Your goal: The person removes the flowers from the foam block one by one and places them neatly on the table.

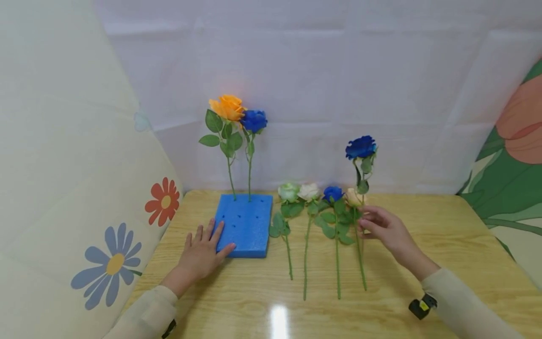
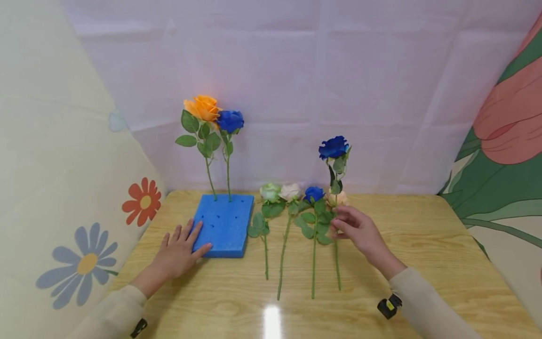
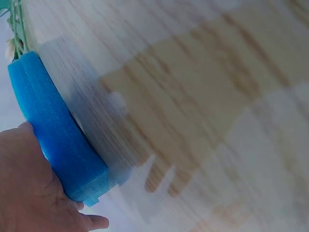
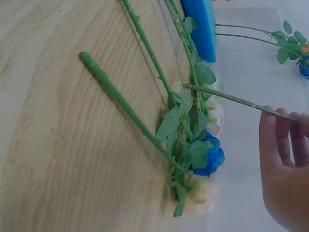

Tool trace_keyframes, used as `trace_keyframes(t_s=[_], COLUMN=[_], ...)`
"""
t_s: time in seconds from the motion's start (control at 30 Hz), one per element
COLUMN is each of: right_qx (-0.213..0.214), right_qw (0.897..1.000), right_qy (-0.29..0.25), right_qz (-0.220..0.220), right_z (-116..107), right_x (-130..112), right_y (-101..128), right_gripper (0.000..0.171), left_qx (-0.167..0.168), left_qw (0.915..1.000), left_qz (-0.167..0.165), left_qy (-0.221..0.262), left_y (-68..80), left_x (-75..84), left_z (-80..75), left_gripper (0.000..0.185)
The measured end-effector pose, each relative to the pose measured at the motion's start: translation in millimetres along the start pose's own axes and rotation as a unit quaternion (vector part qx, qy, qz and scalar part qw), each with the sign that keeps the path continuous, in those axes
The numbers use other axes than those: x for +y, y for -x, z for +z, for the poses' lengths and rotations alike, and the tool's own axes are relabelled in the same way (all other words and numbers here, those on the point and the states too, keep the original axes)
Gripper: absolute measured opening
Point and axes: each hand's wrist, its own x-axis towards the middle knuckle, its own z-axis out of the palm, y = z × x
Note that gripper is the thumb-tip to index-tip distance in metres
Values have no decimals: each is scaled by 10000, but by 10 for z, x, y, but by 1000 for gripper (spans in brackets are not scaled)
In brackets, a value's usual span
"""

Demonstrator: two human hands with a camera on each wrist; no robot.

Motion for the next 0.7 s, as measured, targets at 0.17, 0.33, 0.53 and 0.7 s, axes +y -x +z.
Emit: trace_keyframes(t_s=[0.17, 0.33, 0.53, 0.7], right_qx=[62, 184, 280, 263], right_qw=[9998, 9994, 9980, 9963], right_qy=[11, -51, -57, 23], right_qz=[181, 289, 566, 818], right_z=[-92, -169, -248, -315], right_x=[51, 98, 133, 156], right_y=[63, 100, 131, 137], right_gripper=[43, 39, 41, 47], left_qx=[-80, -77, -81, -63], left_qw=[10000, 10000, 10000, 10000], left_qz=[-31, -30, -40, -30], left_qy=[-37, -33, 21, 23], left_y=[-9, -17, -19, -26], left_x=[-11, -14, -13, -13], left_z=[12, 27, 32, 34], left_gripper=[92, 90, 91, 92])
